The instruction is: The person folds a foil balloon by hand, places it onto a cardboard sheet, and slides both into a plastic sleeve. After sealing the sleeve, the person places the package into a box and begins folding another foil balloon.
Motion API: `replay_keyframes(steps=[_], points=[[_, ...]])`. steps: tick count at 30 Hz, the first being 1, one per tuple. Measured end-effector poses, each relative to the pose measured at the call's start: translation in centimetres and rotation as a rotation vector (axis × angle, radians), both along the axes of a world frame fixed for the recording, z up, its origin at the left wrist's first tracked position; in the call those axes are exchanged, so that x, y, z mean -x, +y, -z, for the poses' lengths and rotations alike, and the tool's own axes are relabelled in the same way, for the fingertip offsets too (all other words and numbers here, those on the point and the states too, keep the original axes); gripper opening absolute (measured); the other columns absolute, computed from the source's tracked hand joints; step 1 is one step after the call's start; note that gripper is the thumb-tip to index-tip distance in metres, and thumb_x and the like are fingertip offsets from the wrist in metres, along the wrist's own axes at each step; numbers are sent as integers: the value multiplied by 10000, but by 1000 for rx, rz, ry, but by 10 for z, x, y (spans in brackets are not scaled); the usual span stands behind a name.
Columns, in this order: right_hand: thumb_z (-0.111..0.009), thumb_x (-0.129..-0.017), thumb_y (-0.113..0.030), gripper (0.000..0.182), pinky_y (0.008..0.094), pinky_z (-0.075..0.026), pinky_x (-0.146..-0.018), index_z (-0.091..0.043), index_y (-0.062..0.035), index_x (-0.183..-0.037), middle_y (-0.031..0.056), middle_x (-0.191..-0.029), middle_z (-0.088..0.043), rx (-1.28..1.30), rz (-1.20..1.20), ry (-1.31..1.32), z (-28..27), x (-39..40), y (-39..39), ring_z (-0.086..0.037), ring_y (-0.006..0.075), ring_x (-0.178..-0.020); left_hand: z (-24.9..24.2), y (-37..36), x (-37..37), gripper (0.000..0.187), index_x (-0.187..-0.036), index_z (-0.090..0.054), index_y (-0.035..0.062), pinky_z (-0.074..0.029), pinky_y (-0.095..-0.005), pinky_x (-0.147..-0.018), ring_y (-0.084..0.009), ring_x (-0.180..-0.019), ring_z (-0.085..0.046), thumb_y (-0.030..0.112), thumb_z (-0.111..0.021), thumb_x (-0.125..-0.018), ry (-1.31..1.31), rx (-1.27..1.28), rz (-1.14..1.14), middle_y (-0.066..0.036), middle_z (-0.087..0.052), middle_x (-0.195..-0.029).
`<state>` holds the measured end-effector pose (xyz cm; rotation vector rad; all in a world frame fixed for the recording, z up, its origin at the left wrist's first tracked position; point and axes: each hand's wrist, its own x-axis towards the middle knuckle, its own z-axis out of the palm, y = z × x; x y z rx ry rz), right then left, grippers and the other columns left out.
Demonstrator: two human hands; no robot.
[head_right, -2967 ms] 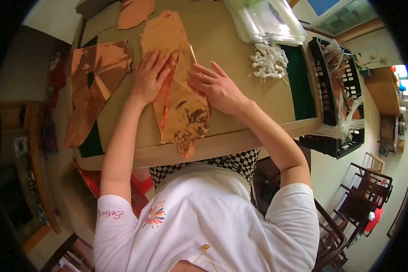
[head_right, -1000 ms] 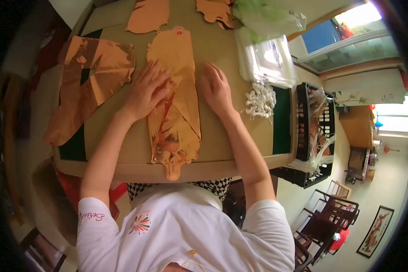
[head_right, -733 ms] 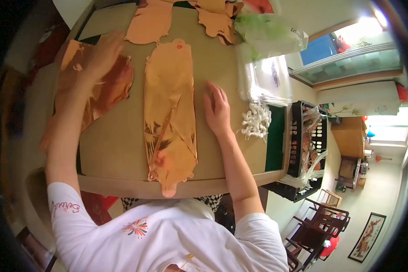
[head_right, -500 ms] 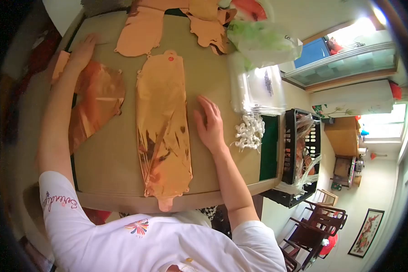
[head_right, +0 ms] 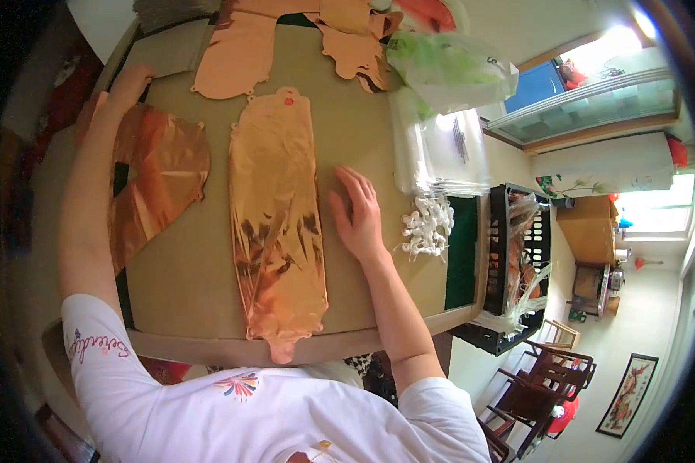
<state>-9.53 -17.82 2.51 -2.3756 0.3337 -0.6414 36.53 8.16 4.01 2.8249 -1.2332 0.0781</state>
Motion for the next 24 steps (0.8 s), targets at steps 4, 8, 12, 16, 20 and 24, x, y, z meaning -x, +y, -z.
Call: replay_keyframes(steps=[4, 8, 12, 16, 20, 24], points=[[-601, -878, -56, 360, 376, -438, -972, -569, -1, -1233, 167, -1233, -596, 35, -5, -22, 1, -1, 0, -550, 323, -1154, -5, -6, 18, 210, -1021, -647, 14, -501, -468, -828, -390, -977, -616, 82, -511, -877, -105, 3, -129, -228, -642, -1043], [-597, -891, -57, 350, 338, -468, -906, -574, -13, -1237, 151, -1206, -609, 102, -6, -42, 4, -1, -1, -577, 289, -1099, -11, -12, 24, 192, -1025, -641, 30, -506, -461, -822, -369, -1014, -607, 67, -517, -884, -448, 263, -145, -187, -641, -1081], [-595, -896, -52, 307, 296, -486, -839, -599, -15, -1201, 130, -1158, -628, -39, 66, -16, 1, -1, 2, -615, 211, -1006, -58, -8, 45, 192, -1079, -582, 74, -476, -436, -851, -340, -1049, -538, 135, -453, -951, -606, 544, 0, -136, -551, -1019], [-569, -931, -71, 250, 262, -504, -761, -635, -21, -1166, 99, -1053, -648, -315, 82, -145, 3, 0, -1, -634, 129, -886, -93, -21, 205, 241, -1088, -598, 54, -495, -411, -797, -315, -962, -582, 58, -541, -854, -400, 657, 176, -129, -597, -1031], [-566, -970, -195, 349, 286, -510, -777, -548, -53, -1289, 62, -943, -644, -932, 10, -62, -29, 1, 14, -628, 119, -847, -44, -12, 335, 254, -1083, -649, 41, -496, -353, -804, -249, -930, -584, 33, -610, -833, -371, 526, 500, -87, -589, -966], [-626, -913, -146, 585, 326, -539, -749, -361, -121, -1434, 136, -1028, -668, -868, 23, 218, -35, 8, 34, -653, 203, -888, -27, -2, 403, 336, -1162, -630, 20, -505, -354, -842, -251, -985, -575, 127, -645, -844, -82, 455, 516, -84, -586, -1022]])
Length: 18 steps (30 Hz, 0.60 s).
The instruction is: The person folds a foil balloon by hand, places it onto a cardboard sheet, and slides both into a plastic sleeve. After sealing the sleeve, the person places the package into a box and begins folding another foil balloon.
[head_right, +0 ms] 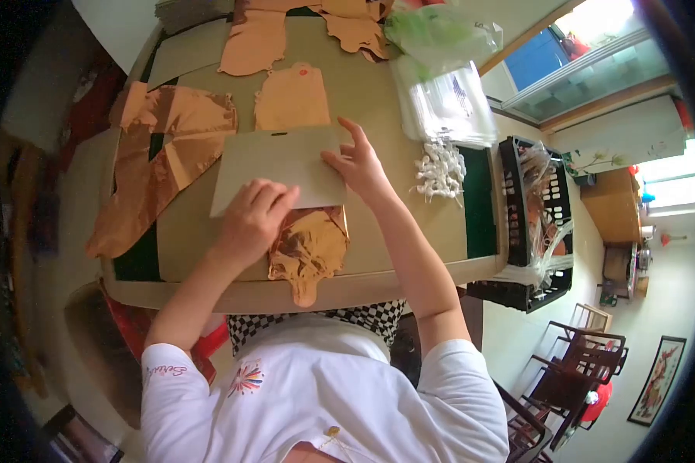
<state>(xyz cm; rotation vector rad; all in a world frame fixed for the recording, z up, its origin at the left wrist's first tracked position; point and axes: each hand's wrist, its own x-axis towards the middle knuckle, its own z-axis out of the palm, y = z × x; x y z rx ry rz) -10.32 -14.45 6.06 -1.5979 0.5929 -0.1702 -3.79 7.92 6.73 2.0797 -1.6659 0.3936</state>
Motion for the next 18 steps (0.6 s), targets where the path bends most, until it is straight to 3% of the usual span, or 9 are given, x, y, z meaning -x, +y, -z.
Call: replay_keyframes(steps=[3, 5, 8, 11, 14, 15, 18], points=[[-665, -872, -129, 624, 343, -541, -781, -379, -152, -1426, 149, -1047, -660, 195, -3, 65, 8, 11, -4, -654, 237, -912, -6, 4, 11, 402, -1206, -622, 61, -467, -395, -948, -279, -1103, -550, 236, -685, -849, 259, 140, 22, -105, -582, -1176], [-689, -842, -115, 663, 368, -538, -821, -380, -170, -1427, 169, -1105, -643, 250, -7, 138, 15, 22, -10, -651, 271, -947, 10, 6, -1, 450, -1250, -597, 85, -411, -426, -1020, -297, -1199, -500, 282, -688, -856, 240, 75, -62, -122, -545, -1277], [-671, -838, -43, 625, 375, -537, -810, -444, -163, -1407, 147, -1102, -607, 748, -4, 142, 23, 41, 3, -633, 252, -948, 41, 16, -17, 493, -1321, -539, 98, -306, -484, -1115, -324, -1327, -401, 271, -667, -877, 245, -68, -134, -151, -483, -1387], [-652, -870, -134, 541, 455, -437, -1010, -486, -163, -1384, 184, -1351, -498, 1171, -55, -175, 22, 45, 20, -512, 325, -1224, 50, 19, -16, 481, -1319, -537, 98, -293, -503, -1120, -328, -1330, -399, 260, -659, -883, 226, -89, -156, -156, -483, -1383], [-592, -922, -249, 476, 498, -260, -1138, -499, -161, -1381, 150, -1484, -385, 1230, -234, 10, 40, 46, 31, -337, 314, -1385, 49, 18, -17, 468, -1307, -545, 98, -286, -509, -1123, -335, -1328, -402, 254, -660, -881, 226, -82, -180, -162, -482, -1383], [-534, -951, -304, 469, 509, -195, -1159, -484, -157, -1393, 133, -1480, -396, 1223, -224, -1, 41, 47, 34, -333, 322, -1389, 51, 18, -17, 470, -1303, -548, 97, -285, -509, -1124, -337, -1328, -403, 257, -663, -877, 225, -79, -189, -164, -482, -1383], [-534, -952, -287, 474, 514, -213, -1151, -470, -162, -1405, 137, -1477, -396, 1247, -226, 11, 37, 48, 37, -337, 330, -1383, 52, 15, -12, 479, -1299, -555, 109, -282, -514, -1125, -343, -1326, -407, 271, -675, -865, 227, -60, -204, -165, -475, -1389]])
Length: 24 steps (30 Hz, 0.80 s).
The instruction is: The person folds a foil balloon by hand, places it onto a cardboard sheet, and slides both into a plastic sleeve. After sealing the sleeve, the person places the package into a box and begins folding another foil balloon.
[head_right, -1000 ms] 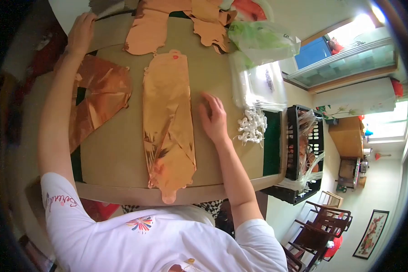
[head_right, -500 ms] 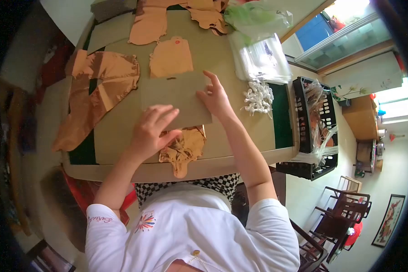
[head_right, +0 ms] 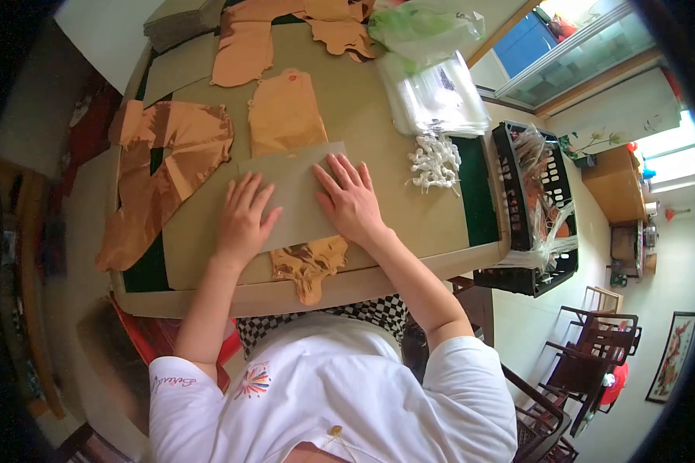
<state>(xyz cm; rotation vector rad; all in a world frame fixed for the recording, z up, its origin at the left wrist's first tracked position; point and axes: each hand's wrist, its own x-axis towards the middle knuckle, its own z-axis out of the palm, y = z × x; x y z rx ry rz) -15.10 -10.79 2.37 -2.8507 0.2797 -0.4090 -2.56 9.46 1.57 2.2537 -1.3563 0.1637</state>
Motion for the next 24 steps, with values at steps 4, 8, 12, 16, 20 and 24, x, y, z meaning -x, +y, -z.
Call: replay_keyframes(steps=[4, 8, 12, 16, 20, 24], points=[[-542, -941, -296, 454, 519, -237, -1134, -497, -161, -1372, 131, -1446, -430, 23, 8, -27, 0, -3, 0, -369, 307, -1362, -8, -11, 14, 503, -1312, -554, 141, -270, -528, -1130, -351, -1349, -376, 307, -683, -855, 23, 11, 140, -159, -447, -1414], [-568, -916, -301, 367, 499, -338, -1046, -590, -124, -1237, 137, -1287, -552, -150, 82, -20, -12, -22, -13, -475, 316, -1248, -4, -10, 14, 509, -1332, -538, 160, -252, -536, -1138, -374, -1375, -324, 326, -662, -867, 16, -63, 144, -154, -418, -1439], [-613, -860, -324, 314, 464, -437, -899, -667, -76, -1044, 151, -1095, -636, -346, 333, -53, -7, -102, -59, -587, 331, -1048, -1, -11, 15, 507, -1341, -521, 161, -249, -543, -1134, -386, -1374, -316, 340, -638, -881, -19, -66, 154, -155, -407, -1445], [-645, -820, -284, 295, 412, -490, -808, -690, -39, -977, 152, -942, -691, -628, 430, 334, -31, -156, -74, -664, 297, -842, 1, -10, 13, 513, -1345, -497, 165, -253, -552, -1124, -382, -1369, -320, 357, -626, -888, -36, -90, 163, -158, -389, -1454], [-659, -819, -184, 197, 316, -495, -803, -702, -40, -947, 99, -862, -692, -880, 342, 3, -32, -150, -77, -659, 213, -793, 3, -9, 13, 516, -1344, -487, 167, -248, -549, -1124, -376, -1376, -311, 357, -626, -886, -29, -94, 154, -162, -381, -1456], [-596, -844, -36, 136, 277, -473, -879, -688, -28, -944, 86, -978, -667, -1083, -34, -148, -57, -78, -68, -629, 155, -951, 6, -9, 14, 511, -1339, -498, 162, -246, -538, -1129, -380, -1372, -312, 336, -632, -877, 4, -51, 158, -163, -391, -1451]])
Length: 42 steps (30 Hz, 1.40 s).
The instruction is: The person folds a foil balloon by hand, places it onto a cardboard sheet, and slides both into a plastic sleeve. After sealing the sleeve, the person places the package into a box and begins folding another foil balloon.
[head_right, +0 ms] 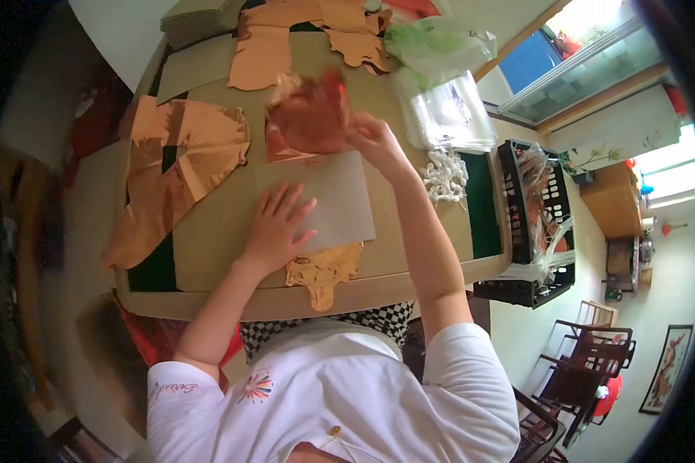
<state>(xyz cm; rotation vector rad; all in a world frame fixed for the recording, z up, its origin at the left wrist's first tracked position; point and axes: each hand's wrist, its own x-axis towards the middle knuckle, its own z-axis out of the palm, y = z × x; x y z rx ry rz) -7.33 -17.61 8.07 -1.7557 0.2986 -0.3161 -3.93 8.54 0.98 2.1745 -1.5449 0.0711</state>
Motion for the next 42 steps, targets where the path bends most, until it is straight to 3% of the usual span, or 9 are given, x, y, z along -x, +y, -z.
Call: replay_keyframes(steps=[3, 6, 13, 19, 22, 28, 34, 37, 42], points=[[-569, -858, -15, 146, 282, -446, -904, -641, 10, -982, 55, -1036, -643, -90, -251, -163, 28, 27, -24, -567, 129, -1015, -9, 0, -2, 519, -1294, -540, 124, -250, -547, -1126, -378, -1340, -353, 338, -657, -836, 47, -117, -3, -164, -455, -1396], [-519, -867, 37, 189, 300, -436, -957, -643, 9, -1006, 65, -1138, -652, 178, -11, -80, 46, 18, -8, -577, 164, -1079, -7, -3, -2, 532, -1269, -560, 101, -253, -551, -1126, -374, -1306, -393, 315, -676, -797, 38, -38, 24, -162, -507, -1347], [-539, -954, -186, 325, 438, -337, -1087, -609, -70, -1250, 141, -1368, -532, 997, -213, -90, 51, -3, 43, -463, 313, -1292, -4, -3, -4, 587, -1281, -550, 55, -260, -543, -1123, -384, -1282, -420, 271, -698, -756, -35, 30, 57, -172, -524, -1321], [-491, -977, -257, 385, 449, -272, -1119, -561, -109, -1326, 118, -1421, -488, 1052, -296, -118, 55, 20, 39, -390, 292, -1355, 3, -2, -2, 698, -1285, -533, 21, -272, -532, -1121, -416, -1267, -424, 284, -765, -681, 22, 41, 15, -212, -514, -1296], [-502, -970, -240, 395, 458, -283, -1112, -545, -112, -1341, 100, -1424, -489, 1024, -294, -139, 56, 20, 38, -398, 299, -1348, 0, -1, -6, 682, -1300, -510, 4, -274, -524, -1127, -413, -1294, -407, 267, -746, -716, 165, 131, -3, -228, -475, -1348], [-566, -933, -226, 379, 450, -345, -1060, -577, -96, -1289, 109, -1364, -539, 1076, -264, -215, 58, 20, 38, -464, 290, -1287, -1, 20, -34, 500, -1348, -448, -14, -317, -446, -1125, -355, -1344, -382, 83, -591, -879, -4, 29, -152, -189, -420, -1437], [-559, -939, -235, 384, 457, -331, -1078, -564, -100, -1299, 105, -1392, -515, 1076, -296, -220, 57, 18, 36, -443, 281, -1308, -34, -11, -55, 501, -1397, -389, -29, -261, -443, -1156, -303, -1392, -335, 195, -495, -961, 177, -99, -267, -187, -370, -1483], [-550, -943, -240, 407, 469, -303, -1106, -537, -111, -1329, 102, -1411, -494, 1141, -279, -188, 56, 21, 39, -421, 277, -1327, -7, -40, -36, 561, -1423, -358, -31, -217, -451, -1172, -305, -1425, -273, 285, -481, -975, -40, -40, -192, -203, -335, -1502], [-512, -961, -255, 444, 487, -253, -1141, -486, -130, -1386, 111, -1457, -437, 1104, -297, -65, 54, 24, 41, -363, 288, -1372, 11, -39, -21, 711, -1465, -267, -39, -156, -482, -1181, -372, -1430, -224, 352, -546, -941, -20, -55, -194, -237, -282, -1517]])
